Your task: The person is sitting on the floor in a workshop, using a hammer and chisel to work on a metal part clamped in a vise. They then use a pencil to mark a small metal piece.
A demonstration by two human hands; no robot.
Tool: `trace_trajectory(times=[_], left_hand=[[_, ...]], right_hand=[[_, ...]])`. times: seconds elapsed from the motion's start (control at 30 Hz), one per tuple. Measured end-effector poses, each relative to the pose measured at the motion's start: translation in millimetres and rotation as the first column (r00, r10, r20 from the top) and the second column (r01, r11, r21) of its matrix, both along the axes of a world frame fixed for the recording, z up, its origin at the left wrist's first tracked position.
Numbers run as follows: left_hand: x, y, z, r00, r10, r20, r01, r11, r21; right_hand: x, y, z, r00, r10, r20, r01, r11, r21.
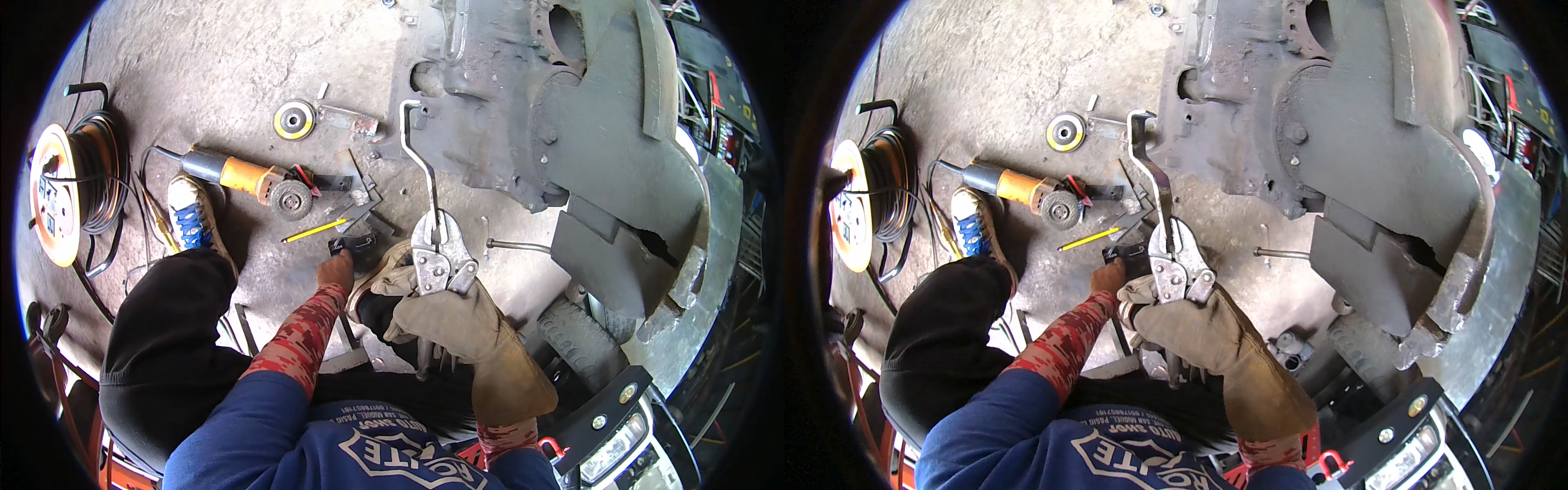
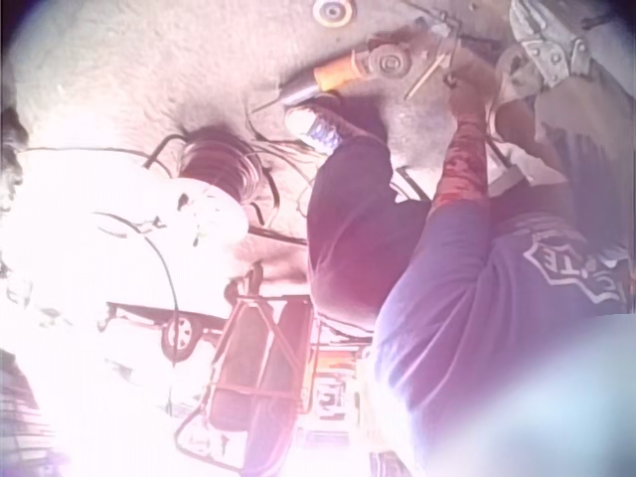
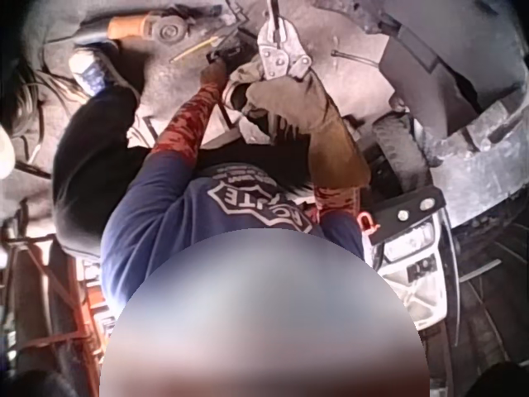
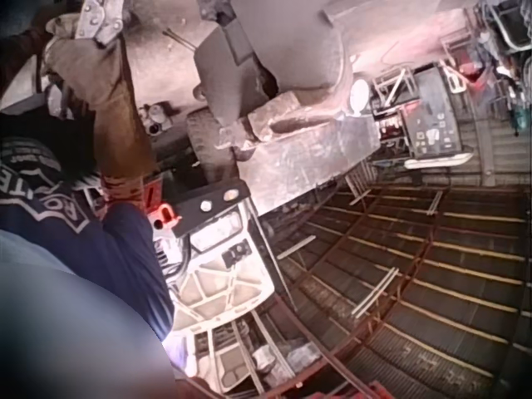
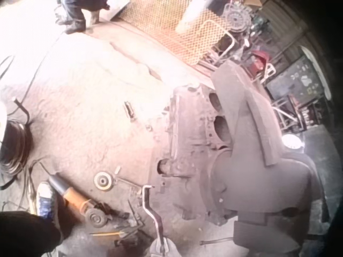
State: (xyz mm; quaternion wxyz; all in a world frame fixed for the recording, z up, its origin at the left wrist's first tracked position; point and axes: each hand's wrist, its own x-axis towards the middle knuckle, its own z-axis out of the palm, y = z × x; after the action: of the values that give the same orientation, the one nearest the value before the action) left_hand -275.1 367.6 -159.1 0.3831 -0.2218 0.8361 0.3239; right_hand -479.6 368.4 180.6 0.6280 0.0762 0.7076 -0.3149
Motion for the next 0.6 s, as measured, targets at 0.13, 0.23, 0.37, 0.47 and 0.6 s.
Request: trace_trajectory(times=[0.13,0.23,0.37,0.47,0.6], left_hand=[[-10,1,5,0.999,-0.044,-0.003,0.044,0.997,0.066],[-13,-2,13,1.0,0.011,-0.017,-0.01,0.996,0.085],[-6,1,15,0.984,0.111,-0.142,-0.1,0.991,0.088],[0,14,4,0.939,0.284,-0.196,-0.249,0.951,0.185],[7,32,-16,0.76,0.622,-0.188,-0.487,0.737,0.469]], right_hand=[[6,7,4,0.954,-0.265,0.139,0.276,0.958,-0.073],[14,13,-3,0.983,-0.139,-0.121,0.107,0.965,-0.238],[18,29,-8,0.99,-0.065,-0.129,0.043,0.985,-0.166],[21,38,-16,0.717,0.271,-0.642,-0.55,0.787,-0.282],[39,43,-13,0.963,-0.218,-0.161,0.138,0.905,-0.402]])
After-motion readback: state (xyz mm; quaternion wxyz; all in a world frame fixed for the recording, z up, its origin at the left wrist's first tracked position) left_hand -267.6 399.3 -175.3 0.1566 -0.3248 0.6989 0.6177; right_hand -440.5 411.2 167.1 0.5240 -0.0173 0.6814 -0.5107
